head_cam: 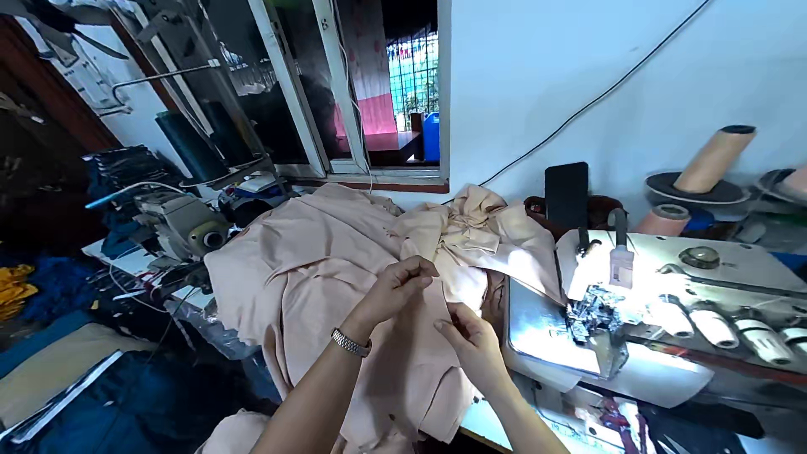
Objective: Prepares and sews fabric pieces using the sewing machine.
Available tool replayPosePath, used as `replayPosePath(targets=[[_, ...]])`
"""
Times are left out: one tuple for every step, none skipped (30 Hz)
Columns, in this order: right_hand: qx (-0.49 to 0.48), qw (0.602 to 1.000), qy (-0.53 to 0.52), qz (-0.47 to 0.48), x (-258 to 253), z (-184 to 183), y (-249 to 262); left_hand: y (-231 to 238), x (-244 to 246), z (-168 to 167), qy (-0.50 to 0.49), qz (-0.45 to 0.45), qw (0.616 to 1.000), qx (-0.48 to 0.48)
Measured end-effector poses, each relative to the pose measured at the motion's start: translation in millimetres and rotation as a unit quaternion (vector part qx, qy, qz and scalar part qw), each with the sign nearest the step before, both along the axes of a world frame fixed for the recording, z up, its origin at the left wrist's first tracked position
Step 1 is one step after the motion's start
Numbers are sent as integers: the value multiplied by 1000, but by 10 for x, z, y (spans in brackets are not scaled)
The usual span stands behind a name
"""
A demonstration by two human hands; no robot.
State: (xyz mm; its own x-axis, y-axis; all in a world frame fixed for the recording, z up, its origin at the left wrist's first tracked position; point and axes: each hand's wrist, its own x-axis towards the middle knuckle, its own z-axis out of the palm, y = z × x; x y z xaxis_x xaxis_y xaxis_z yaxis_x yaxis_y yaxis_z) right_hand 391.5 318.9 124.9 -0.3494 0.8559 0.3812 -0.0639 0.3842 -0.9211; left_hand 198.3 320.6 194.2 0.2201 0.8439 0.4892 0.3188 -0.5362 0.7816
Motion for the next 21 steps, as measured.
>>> replayPosePath(targets=[[-10, 1000, 5, 9, -7, 78, 10, -15, -13, 1, 3, 1, 1000, 3], [-17, 1000, 11, 14, -12, 151, 14, -31, -18, 1, 4, 3, 1000, 8], [-15, 1000, 17, 16, -16, 209, 11, -49, -21, -2, 0, 3, 1000, 7], [-8, 1000, 21, 14, -19, 248, 11, -66, -19, -7, -11, 3, 1000, 2], [0, 1000, 20, 11, -18, 270, 13, -79, -16, -12, -28, 2, 1000, -3], [6, 1000, 16, 8, -10, 280, 14, -93, -12, -16, -44, 0, 999, -9], [7, 1000, 12, 10, 5, 281, 10, -101, -11, -23, -57, -3, 998, -10], [-1, 1000, 12, 21, 25, 275, 3, -103, -14, -30, -66, -7, 998, -10], [-12, 999, 16, 35, 44, 264, -4, -99, -16, -31, -69, -8, 998, -7], [-30, 998, 22, 51, 64, 238, -6, -95, -16, -25, -69, -5, 998, -5], [-57, 996, 27, 65, 81, 196, -16, -94, -16, -14, -66, 1, 998, -5], [-85, 993, 29, 73, 99, 137, -36, -98, -16, -6, -63, 8, 998, -7], [-108, 991, 27, 80, 122, 63, -59, -103, -20, 2, -61, 15, 998, -8], [-125, 988, 24, 85, 149, -13, -84, -105, -27, 10, -60, 23, 998, -8], [-137, 986, 25, 91, 180, -86, -119, -102, -32, 9, -59, 32, 998, -6], [-148, 984, 29, 100, 218, -151, -163, -97, -37, 1, -59, 38, 998, -4], [-155, 981, 38, 109, 251, -206, -205, -95, -43, -3, -59, 42, 997, -4], [-159, 979, 48, 117, 270, -255, -239, -95, -47, -4, -61, 44, 997, -6], [-161, 978, 54, 121, 280, -298, -267, -102, -46, -5, -62, 44, 997, -9], [-165, 977, 57, 118, 287, -325, -288, -109, -42, -5, -63, 44, 997, -11], [-172, 978, 55, 108, 290, -330, -304, -110, -32, 0, -63, 43, 997, -8]])
